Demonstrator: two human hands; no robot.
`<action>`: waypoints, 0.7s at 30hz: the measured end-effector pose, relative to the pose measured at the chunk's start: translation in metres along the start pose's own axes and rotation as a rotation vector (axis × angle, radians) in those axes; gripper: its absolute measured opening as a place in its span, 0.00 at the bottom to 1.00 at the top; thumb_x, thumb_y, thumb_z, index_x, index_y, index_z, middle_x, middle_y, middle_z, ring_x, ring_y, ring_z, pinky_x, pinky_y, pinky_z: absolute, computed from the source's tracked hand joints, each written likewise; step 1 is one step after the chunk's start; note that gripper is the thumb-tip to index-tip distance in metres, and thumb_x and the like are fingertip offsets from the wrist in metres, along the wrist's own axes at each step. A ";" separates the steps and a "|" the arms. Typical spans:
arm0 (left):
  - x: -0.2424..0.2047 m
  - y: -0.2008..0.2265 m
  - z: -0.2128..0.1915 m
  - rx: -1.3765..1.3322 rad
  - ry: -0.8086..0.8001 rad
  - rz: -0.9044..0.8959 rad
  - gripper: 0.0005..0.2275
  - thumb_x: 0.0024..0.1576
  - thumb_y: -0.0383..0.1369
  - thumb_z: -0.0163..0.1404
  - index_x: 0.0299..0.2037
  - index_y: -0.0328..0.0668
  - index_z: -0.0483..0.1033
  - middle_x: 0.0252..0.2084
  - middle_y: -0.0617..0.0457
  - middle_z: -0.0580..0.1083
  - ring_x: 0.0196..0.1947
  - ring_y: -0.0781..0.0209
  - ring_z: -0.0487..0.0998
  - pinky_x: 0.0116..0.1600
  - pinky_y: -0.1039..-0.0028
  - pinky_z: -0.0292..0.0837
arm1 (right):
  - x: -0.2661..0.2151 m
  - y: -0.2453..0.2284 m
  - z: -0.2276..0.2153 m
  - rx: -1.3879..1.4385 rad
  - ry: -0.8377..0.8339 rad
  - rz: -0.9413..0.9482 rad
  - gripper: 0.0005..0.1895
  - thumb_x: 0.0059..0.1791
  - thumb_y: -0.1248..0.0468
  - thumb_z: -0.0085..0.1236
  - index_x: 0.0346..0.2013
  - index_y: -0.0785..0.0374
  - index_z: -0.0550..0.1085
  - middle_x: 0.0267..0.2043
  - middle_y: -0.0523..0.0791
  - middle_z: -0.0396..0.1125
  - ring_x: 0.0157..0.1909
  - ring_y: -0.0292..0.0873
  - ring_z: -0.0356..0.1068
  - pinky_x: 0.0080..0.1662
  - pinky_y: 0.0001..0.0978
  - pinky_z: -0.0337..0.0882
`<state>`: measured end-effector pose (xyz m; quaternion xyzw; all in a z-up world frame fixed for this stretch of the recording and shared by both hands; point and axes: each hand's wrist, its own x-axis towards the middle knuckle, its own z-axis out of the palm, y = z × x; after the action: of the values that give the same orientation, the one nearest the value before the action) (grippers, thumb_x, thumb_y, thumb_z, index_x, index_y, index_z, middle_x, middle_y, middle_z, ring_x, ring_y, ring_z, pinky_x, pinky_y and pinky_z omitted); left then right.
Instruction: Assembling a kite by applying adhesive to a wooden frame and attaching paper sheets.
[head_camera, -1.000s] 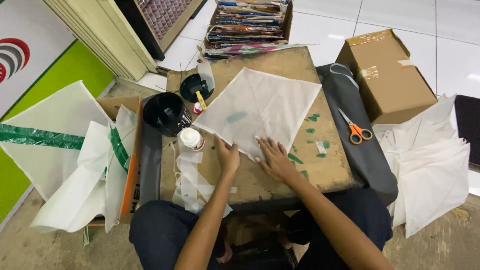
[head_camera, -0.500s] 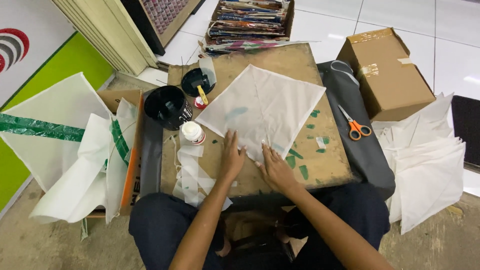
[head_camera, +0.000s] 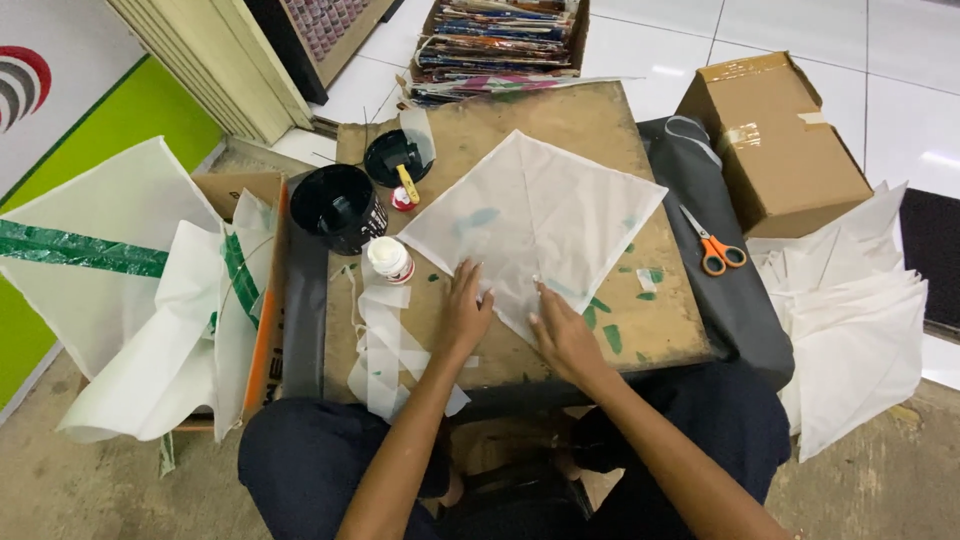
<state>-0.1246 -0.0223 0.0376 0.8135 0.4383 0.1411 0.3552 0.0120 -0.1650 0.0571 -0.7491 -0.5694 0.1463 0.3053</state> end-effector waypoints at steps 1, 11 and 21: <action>-0.003 0.003 -0.004 0.000 0.001 -0.002 0.25 0.67 0.37 0.40 0.73 0.38 0.56 0.77 0.39 0.51 0.78 0.47 0.47 0.78 0.52 0.37 | 0.002 0.003 0.000 0.001 -0.002 -0.001 0.29 0.58 0.52 0.41 0.72 0.62 0.58 0.63 0.60 0.65 0.65 0.62 0.65 0.62 0.54 0.68; 0.003 -0.007 -0.007 -0.017 0.146 0.148 0.22 0.63 0.31 0.45 0.68 0.33 0.63 0.73 0.34 0.59 0.74 0.40 0.55 0.76 0.49 0.45 | 0.017 0.033 -0.003 0.259 0.224 0.102 0.31 0.52 0.71 0.54 0.70 0.66 0.59 0.56 0.54 0.73 0.55 0.57 0.73 0.55 0.49 0.76; 0.008 -0.030 -0.035 -0.019 0.315 0.251 0.20 0.61 0.28 0.47 0.65 0.33 0.67 0.71 0.33 0.61 0.72 0.37 0.58 0.75 0.49 0.49 | 0.065 -0.007 0.031 0.349 0.235 0.076 0.30 0.53 0.67 0.57 0.70 0.64 0.60 0.50 0.52 0.76 0.51 0.56 0.76 0.50 0.45 0.77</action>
<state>-0.1575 0.0112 0.0407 0.8263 0.3822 0.3140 0.2694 0.0092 -0.0936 0.0465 -0.7177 -0.4675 0.1657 0.4888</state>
